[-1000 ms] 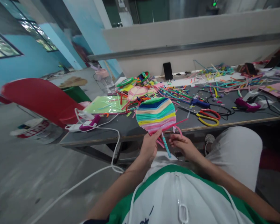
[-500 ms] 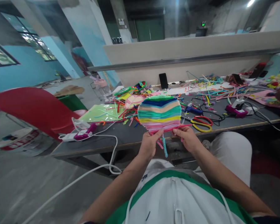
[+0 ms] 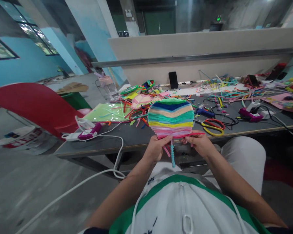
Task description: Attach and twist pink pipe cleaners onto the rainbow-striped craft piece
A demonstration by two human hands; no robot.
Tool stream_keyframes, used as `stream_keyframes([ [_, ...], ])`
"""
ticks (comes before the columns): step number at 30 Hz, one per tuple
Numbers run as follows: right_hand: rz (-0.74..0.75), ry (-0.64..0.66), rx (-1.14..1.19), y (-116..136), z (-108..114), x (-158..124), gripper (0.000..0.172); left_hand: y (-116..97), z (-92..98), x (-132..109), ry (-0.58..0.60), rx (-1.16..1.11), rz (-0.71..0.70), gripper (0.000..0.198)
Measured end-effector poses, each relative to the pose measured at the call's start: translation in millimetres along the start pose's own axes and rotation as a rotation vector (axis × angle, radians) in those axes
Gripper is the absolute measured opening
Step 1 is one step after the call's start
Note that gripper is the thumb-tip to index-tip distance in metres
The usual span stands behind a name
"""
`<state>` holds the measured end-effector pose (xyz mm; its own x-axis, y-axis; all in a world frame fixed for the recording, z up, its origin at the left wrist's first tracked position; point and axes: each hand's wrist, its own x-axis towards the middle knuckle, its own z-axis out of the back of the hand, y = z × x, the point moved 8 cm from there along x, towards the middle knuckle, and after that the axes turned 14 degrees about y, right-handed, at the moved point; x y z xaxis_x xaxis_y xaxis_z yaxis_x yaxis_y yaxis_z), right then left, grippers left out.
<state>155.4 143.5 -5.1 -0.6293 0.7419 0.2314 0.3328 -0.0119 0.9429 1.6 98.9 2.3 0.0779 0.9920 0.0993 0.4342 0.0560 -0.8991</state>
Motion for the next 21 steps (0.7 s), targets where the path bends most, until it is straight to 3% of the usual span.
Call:
stream_keyframes([
  [4, 0.035, -0.040, 0.027, -2, -2, -1, 0.015, -1, 3.7, -2, -0.078, -0.033, -0.010, 0.025],
  [9, -0.034, -0.047, 0.027, -14, -13, -8, 0.031, -1, 10.1, -3, -0.145, -0.085, -0.023, 0.030],
  [21, -0.034, -0.073, -0.212, -20, -25, -13, 0.015, 5, 11.6, -7, -0.148, -0.095, -0.055, 0.024],
])
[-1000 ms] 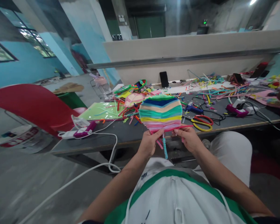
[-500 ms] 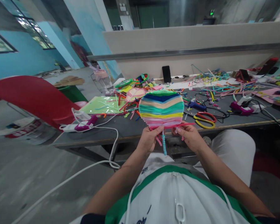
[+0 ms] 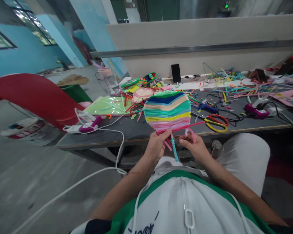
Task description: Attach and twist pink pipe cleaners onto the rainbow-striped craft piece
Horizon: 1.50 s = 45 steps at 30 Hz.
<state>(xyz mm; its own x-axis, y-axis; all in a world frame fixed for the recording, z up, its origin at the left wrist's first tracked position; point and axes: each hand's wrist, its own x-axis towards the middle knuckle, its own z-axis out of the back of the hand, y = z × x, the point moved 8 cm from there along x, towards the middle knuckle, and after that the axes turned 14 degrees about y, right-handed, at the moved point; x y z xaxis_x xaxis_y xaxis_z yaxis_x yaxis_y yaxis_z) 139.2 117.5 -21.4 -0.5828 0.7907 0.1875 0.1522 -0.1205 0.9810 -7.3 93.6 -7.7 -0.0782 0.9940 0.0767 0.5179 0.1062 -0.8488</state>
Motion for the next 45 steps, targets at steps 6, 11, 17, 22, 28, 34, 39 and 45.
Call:
stream_keyframes([
  [6, 0.025, -0.063, -0.130, -2, 6, -3, 0.015, 1, -1.0, -3, -0.004, 0.005, -0.002, 0.022],
  [11, 0.042, -0.080, -0.156, -5, 8, -4, 0.015, -2, -4.4, -5, -0.013, -0.001, -0.008, 0.023],
  [17, 0.124, -0.079, -0.246, 5, 6, -7, 0.010, 1, -7.5, -8, -0.001, 0.022, -0.005, 0.026],
  [22, 0.159, -0.008, -0.255, 6, 2, -7, 0.009, 2, -9.7, -11, 0.007, 0.039, -0.003, 0.024],
  [28, 0.152, -0.027, -0.221, 1, 4, -8, 0.009, 2, -10.6, -13, 0.005, 0.071, 0.013, 0.024],
  [34, 0.132, -0.054, -0.158, -1, 4, -8, 0.008, 3, -10.8, -14, 0.051, 0.098, 0.023, 0.023],
  [39, 0.145, -0.053, -0.155, 0, 4, -9, 0.008, 3, -12.0, -14, 0.066, 0.100, 0.018, 0.021],
  [45, 0.145, -0.064, -0.130, 0, 3, -10, 0.007, 2, -14.5, -15, 0.070, 0.104, 0.022, 0.022],
])
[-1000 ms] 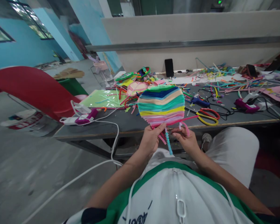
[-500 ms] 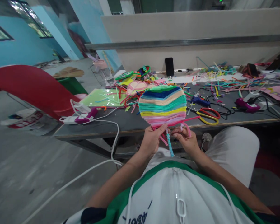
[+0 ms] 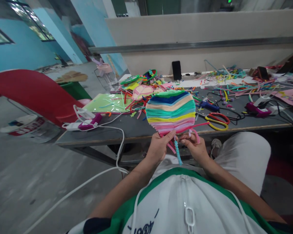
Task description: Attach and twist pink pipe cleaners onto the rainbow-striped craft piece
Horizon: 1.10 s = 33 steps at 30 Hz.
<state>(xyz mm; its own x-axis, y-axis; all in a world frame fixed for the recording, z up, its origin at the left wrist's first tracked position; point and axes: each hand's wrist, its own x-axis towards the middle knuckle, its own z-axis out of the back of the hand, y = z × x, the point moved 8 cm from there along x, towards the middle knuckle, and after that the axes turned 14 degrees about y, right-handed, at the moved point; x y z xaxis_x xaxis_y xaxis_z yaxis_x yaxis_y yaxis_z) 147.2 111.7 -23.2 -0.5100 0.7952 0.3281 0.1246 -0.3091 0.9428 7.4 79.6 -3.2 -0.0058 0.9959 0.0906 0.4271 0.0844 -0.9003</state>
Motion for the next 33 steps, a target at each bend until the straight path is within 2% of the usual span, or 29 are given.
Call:
stream_keyframes([
  [5, -0.004, -0.006, 0.024, 2, -1, 0, 0.007, 1, -0.1, 0, 0.017, 0.019, -0.012, 0.022],
  [8, -0.042, 0.010, 0.066, -6, -1, 2, 0.011, 1, 3.3, 2, -0.002, 0.021, -0.029, 0.022],
  [11, -0.071, 0.042, 0.199, -19, -2, 6, 0.017, 1, 9.4, 4, -0.046, 0.006, -0.039, 0.023],
  [16, -0.076, -0.030, 0.476, -28, 2, 12, 0.019, -4, 17.2, 6, -0.095, -0.004, -0.095, 0.021],
  [26, -0.149, 0.140, 0.770, -33, -17, 12, 0.012, 4, 18.6, 7, -0.094, -0.002, -0.085, 0.021],
  [33, -0.164, 0.175, 0.759, -32, -19, 11, 0.013, 11, 17.6, 5, -0.073, -0.002, -0.031, 0.023],
])
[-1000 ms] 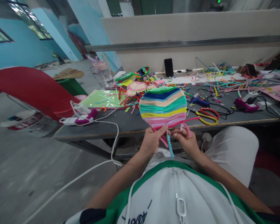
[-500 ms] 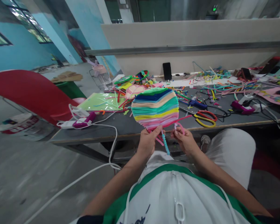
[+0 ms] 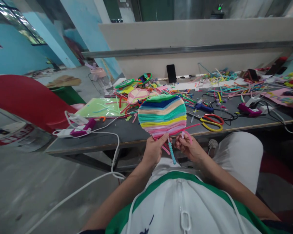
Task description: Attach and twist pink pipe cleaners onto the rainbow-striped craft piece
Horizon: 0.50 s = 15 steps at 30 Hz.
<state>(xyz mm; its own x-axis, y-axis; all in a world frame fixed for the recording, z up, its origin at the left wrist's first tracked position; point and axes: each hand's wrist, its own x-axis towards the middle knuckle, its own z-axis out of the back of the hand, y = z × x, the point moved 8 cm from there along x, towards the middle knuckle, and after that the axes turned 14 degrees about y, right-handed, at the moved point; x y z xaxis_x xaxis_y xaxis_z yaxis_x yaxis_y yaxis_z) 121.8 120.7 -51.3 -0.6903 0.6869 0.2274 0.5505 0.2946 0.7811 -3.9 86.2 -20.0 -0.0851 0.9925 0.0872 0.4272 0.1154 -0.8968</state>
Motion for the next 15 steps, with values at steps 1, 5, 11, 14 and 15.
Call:
stream_keyframes([
  [1, 0.003, 0.011, -0.017, 1, -1, 0, 0.013, 1, -0.1, -1, 0.000, 0.000, 0.013, 0.023],
  [5, 0.015, 0.041, -0.097, 5, -4, -2, 0.013, 4, -1.2, -1, 0.006, -0.014, 0.044, 0.024],
  [11, -0.004, -0.015, -0.077, 13, 9, -1, 0.018, 3, 1.2, 0, 0.010, -0.032, 0.040, 0.025],
  [14, 0.064, -0.079, -0.014, 36, 21, 0, 0.028, 7, 3.1, -1, 0.036, 0.014, 0.109, 0.027],
  [15, 0.086, -0.079, 0.004, 44, 22, 0, 0.034, 9, 3.1, -1, 0.054, 0.037, 0.135, 0.027],
])
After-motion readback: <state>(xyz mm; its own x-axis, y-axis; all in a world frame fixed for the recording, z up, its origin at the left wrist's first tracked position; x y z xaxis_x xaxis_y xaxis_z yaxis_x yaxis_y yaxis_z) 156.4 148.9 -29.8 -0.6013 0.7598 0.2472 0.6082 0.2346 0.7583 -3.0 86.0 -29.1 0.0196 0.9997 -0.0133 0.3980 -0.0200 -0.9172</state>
